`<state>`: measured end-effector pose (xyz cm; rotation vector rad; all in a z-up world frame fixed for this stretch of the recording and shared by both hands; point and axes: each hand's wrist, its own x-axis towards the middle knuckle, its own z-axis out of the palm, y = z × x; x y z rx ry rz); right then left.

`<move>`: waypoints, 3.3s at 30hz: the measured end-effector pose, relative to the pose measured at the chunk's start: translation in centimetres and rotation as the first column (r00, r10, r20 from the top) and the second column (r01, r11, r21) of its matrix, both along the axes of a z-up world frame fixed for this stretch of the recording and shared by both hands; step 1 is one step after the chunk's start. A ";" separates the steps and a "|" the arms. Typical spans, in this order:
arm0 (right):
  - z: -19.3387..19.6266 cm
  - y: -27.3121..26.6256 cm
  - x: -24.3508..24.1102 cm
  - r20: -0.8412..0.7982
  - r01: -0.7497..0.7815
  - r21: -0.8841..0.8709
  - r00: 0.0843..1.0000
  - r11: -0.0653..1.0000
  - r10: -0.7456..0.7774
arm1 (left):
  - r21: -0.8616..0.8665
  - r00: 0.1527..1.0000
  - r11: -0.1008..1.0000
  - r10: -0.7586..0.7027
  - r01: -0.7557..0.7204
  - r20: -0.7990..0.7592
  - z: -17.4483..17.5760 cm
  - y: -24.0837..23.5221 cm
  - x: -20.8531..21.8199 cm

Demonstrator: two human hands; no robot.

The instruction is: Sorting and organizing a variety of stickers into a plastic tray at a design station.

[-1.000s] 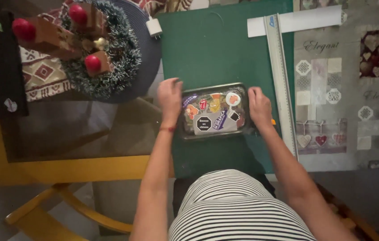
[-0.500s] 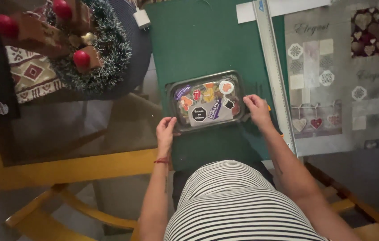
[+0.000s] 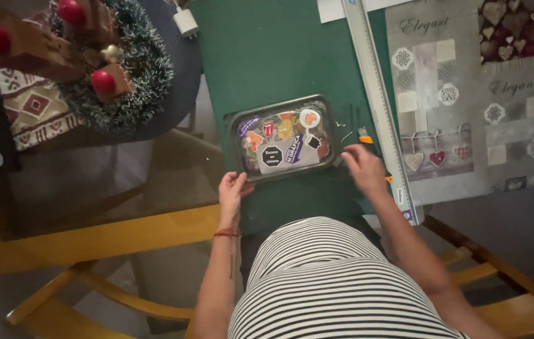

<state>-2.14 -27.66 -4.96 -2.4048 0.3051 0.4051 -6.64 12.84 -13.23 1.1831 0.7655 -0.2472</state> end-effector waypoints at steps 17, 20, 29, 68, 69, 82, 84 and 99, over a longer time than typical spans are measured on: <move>9.5 6.2 4.2 0.436 -0.278 -0.114 0.849 0.954 0.299 | -0.012 0.999 1.000 0.003 -0.003 0.034 0.5 -2.3 0.9; 7.9 12.8 6.1 0.445 -0.384 -0.256 0.768 0.887 0.461 | -0.025 0.999 1.000 -0.001 0.002 0.051 0.3 -2.3 0.9; 3.9 16.2 8.5 0.435 -0.343 -0.470 0.712 0.813 0.551 | 0.010 0.998 1.000 -0.023 0.023 0.050 -2.7 -2.0 0.8; -0.4 0.4 42.4 -0.136 -0.568 -0.527 0.791 0.632 0.597 | 0.096 0.949 0.972 -0.185 0.216 -0.257 6.6 -1.4 3.0; 0.6 0.6 43.0 -0.201 -0.616 -0.505 0.765 0.604 0.612 | 0.091 0.948 0.973 -0.181 0.210 -0.261 6.7 -1.4 3.4; 9.2 4.9 39.6 0.286 -0.524 -0.034 0.811 0.851 0.510 | 0.407 0.921 0.828 -0.322 0.386 -0.219 8.3 2.2 5.0; 11.2 6.2 37.3 0.455 -0.453 0.313 0.843 0.835 0.286 | 0.686 0.936 0.644 -0.309 0.338 -0.170 14.3 2.1 7.4; 24.7 9.3 9.2 0.364 -0.346 0.926 0.925 0.150 -0.113 | 0.753 0.309 0.595 -0.686 -0.281 0.658 28.3 -10.9 16.9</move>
